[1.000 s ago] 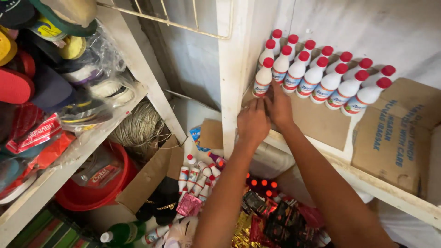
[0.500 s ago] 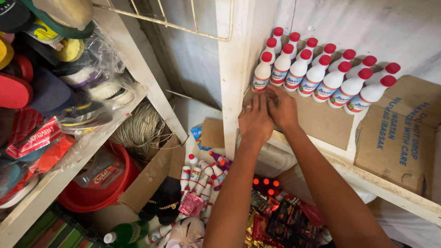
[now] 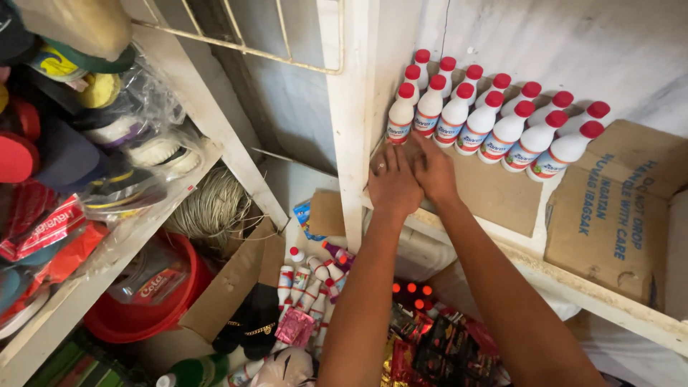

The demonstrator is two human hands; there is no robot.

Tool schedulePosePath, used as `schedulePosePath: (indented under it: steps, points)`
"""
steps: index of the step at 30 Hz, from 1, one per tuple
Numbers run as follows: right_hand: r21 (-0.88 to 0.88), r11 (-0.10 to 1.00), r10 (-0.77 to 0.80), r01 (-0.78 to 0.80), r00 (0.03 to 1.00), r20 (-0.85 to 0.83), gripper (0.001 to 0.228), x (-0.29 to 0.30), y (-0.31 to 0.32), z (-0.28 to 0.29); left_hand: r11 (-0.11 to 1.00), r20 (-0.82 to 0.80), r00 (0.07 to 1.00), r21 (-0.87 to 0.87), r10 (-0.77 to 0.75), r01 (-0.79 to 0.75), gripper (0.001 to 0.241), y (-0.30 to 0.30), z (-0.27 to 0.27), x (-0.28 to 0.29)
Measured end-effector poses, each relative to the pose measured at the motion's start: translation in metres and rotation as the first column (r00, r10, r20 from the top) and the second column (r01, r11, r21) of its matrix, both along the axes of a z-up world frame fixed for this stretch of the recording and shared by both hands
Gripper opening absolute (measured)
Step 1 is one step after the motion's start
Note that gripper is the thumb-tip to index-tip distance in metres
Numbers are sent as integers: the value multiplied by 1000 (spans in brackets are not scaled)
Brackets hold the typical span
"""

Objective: Organizing small bottles of Zonrox bleach on a shelf in a storage area.

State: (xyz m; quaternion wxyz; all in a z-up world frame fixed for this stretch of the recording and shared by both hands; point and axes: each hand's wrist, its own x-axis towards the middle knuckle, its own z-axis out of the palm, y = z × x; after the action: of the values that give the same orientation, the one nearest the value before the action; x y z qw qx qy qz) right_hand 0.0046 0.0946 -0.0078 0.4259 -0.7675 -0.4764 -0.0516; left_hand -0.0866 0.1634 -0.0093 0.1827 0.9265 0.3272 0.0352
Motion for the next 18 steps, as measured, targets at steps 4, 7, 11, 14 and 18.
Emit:
schedulePosePath:
  steps: [4, 7, 11, 14, 18]
  points:
    - [-36, 999, 7, -7, 1000, 3, 58, 1, 2, 0, 1000, -16, 1000, -22, 11, -11, 73, -10, 29, -14]
    - [-54, 999, -1, 1, 1000, 3, 60, 12, 5, -13, 1000, 11, 1000, -14, 19, -19, 72, -16, 43, -22]
    - [-100, 995, -1, 5, 999, 33, 63, 21, 9, -25, 1000, 11, 1000, 11, 23, -23, 71, -13, 36, -18]
    - [-105, 994, -5, 6, 1000, 7, 60, 17, 8, -19, 1000, -28, 999, -17, 16, -17, 74, -13, 40, -19]
    - [-135, 991, -11, 12, 1000, 10, 59, 18, 7, -18, 1000, -72, 997, -23, 9, -10, 74, -10, 38, -15]
